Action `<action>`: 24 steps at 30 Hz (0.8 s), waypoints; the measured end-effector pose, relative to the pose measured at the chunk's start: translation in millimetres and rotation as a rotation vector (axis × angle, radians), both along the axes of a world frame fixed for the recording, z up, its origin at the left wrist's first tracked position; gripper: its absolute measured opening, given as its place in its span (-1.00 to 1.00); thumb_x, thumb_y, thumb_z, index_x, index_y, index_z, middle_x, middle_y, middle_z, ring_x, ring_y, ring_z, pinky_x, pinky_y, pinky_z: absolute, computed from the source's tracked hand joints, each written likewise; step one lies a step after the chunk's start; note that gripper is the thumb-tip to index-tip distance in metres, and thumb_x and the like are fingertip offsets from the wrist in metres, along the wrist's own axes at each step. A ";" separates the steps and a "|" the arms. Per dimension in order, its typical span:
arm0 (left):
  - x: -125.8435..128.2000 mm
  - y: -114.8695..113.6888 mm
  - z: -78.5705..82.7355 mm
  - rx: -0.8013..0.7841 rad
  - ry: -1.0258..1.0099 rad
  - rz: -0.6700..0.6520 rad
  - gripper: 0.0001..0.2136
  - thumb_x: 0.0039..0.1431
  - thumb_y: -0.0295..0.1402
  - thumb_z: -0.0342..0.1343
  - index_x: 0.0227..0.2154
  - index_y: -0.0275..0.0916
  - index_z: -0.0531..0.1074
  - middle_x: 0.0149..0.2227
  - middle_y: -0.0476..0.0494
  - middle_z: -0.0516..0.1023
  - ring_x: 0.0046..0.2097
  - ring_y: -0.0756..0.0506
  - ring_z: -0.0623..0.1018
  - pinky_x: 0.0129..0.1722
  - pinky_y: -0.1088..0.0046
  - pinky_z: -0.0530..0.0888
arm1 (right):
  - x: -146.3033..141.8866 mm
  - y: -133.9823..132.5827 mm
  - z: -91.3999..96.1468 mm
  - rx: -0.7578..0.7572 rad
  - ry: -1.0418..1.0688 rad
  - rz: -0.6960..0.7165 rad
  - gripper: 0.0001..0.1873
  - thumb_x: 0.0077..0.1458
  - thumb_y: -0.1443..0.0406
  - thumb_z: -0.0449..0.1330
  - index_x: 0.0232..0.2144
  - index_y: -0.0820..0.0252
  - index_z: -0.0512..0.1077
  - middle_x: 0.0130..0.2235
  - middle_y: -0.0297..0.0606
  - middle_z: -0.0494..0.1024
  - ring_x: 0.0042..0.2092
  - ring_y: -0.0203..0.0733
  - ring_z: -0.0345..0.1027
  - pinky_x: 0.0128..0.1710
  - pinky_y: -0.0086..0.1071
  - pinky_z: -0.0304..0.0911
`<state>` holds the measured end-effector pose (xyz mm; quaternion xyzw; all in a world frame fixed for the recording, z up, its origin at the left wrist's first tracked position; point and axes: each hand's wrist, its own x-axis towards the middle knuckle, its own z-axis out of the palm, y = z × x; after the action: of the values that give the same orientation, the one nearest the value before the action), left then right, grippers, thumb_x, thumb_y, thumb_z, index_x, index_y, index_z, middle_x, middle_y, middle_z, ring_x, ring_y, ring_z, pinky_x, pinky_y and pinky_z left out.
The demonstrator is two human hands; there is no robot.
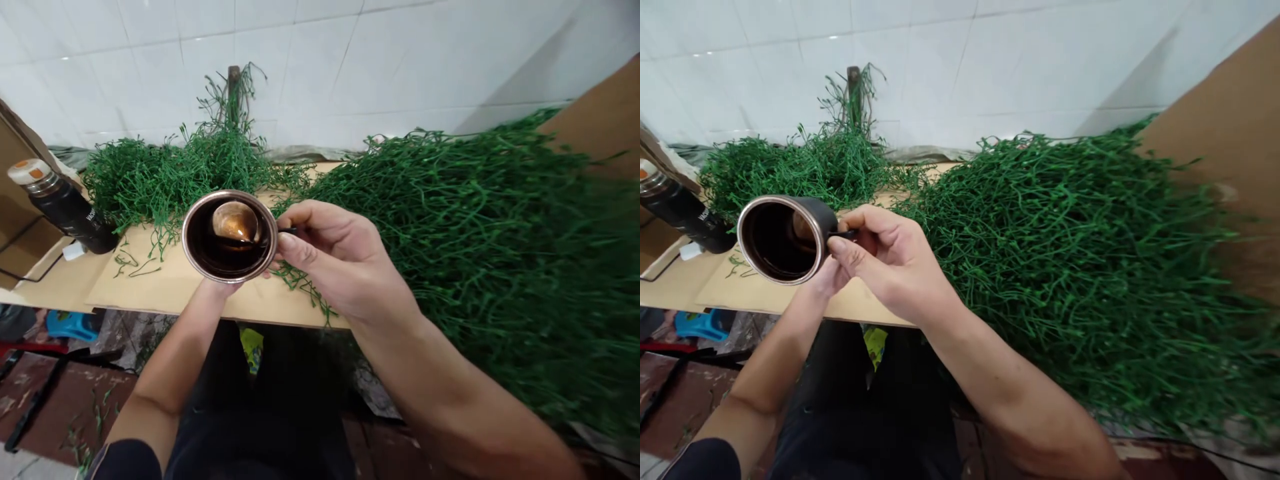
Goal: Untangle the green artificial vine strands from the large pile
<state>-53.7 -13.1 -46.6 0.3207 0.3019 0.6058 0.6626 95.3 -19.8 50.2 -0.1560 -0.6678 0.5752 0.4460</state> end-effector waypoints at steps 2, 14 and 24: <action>-6.5 -12.4 7.3 0.035 -0.021 0.092 -0.74 0.13 -0.23 0.05 -0.22 -0.30 0.45 -0.42 -0.12 0.57 -0.42 -0.05 0.54 -0.41 0.44 0.50 | 3.2 -0.1 -0.3 0.008 -0.017 -0.019 -0.64 -0.13 0.03 0.30 -0.44 0.16 0.34 -0.49 -0.36 0.32 -0.43 -0.35 0.25 -0.46 -0.41 0.28; -13.1 -58.8 51.3 0.025 -0.115 0.164 -0.42 0.12 0.05 -0.14 0.02 -0.30 0.33 -0.29 -0.27 0.57 -0.39 -0.18 0.57 -0.57 0.34 0.50 | -0.7 -6.9 -3.7 0.019 -0.076 0.037 -0.65 -0.08 0.03 0.26 -0.45 0.17 0.32 -0.52 -0.38 0.29 -0.48 -0.38 0.25 -0.50 -0.45 0.26; -8.7 -77.6 71.0 -0.004 -0.103 0.062 -0.46 0.16 -0.07 -0.11 0.09 -0.34 0.24 -0.28 -0.31 0.55 -0.47 -0.12 0.56 -0.64 0.46 0.45 | 9.1 -6.5 -4.1 0.053 -0.147 0.002 -0.65 -0.02 0.04 0.22 -0.36 0.18 0.32 -0.49 -0.36 0.33 -0.46 -0.39 0.24 -0.47 -0.45 0.24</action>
<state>-62.3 -90.6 24.3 0.2781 0.2784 0.6411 0.6589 104.4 -26.3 46.2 -0.1851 -0.7139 0.5448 0.3991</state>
